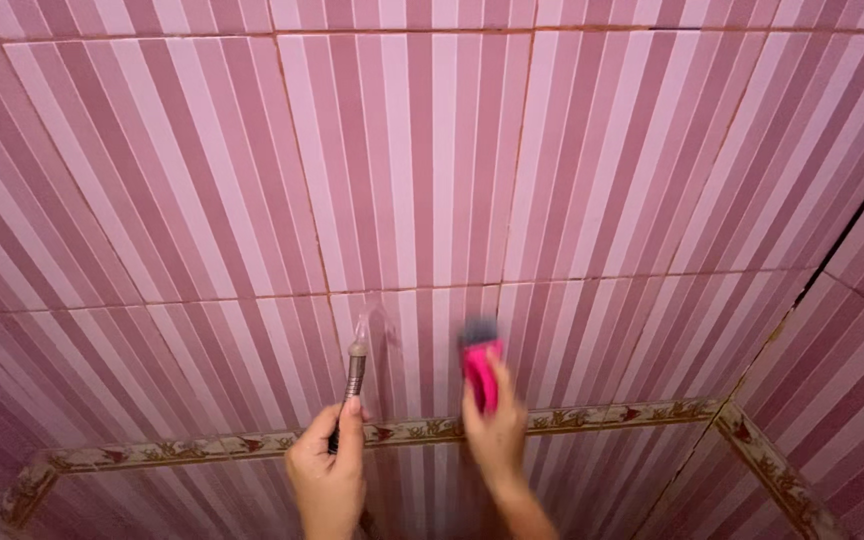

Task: The person scrubs the pink and white striped bathroom tiles using a handheld shower head to spray water and a pink scrub brush to clean the grout lines and tile surfaces. The person moves systematically across the wall, rinsing and scrubbing different sections.

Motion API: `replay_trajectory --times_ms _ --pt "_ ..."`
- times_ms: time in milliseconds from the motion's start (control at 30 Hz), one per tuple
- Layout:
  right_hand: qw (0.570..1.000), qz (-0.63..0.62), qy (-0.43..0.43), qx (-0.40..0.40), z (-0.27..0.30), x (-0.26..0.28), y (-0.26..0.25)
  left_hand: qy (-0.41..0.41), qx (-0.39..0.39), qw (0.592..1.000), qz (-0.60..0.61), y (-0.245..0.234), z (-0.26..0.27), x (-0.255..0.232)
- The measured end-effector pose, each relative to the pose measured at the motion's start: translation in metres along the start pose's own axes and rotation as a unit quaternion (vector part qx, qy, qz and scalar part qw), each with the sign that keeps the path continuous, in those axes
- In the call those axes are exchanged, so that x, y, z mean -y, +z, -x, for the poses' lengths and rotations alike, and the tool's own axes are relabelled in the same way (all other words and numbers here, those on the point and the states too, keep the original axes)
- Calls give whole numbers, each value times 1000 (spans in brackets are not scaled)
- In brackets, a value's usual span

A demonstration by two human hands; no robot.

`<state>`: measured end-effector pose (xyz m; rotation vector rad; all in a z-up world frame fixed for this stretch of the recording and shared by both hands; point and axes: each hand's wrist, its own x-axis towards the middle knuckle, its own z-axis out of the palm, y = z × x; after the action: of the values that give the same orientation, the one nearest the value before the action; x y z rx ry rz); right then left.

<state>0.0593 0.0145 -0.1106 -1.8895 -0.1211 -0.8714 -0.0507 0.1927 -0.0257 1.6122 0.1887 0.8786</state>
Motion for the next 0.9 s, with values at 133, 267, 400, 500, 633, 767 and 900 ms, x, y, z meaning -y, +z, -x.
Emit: replay_trajectory --times_ms 133,267,400,500,633,767,900 --pt "991 -15 -120 -61 78 -52 27 -10 6 999 -48 -17 -14 21" --pt "989 -20 -102 -105 51 -5 41 -16 17 999 -48 -36 -28 30" --pt "983 -66 -126 -117 -41 110 34 -46 30 996 -73 -55 -46 34" --pt "966 -47 -200 -156 -79 180 26 27 39 999 18 -65 -56 39" --pt "976 -38 -171 -126 -65 163 44 28 34 999 13 -80 -63 45" --pt "989 -19 -97 -110 37 59 88 -53 50 997 3 -91 -66 54" --pt "985 59 -126 -107 93 16 103 -39 56 998 -8 -98 -66 59"
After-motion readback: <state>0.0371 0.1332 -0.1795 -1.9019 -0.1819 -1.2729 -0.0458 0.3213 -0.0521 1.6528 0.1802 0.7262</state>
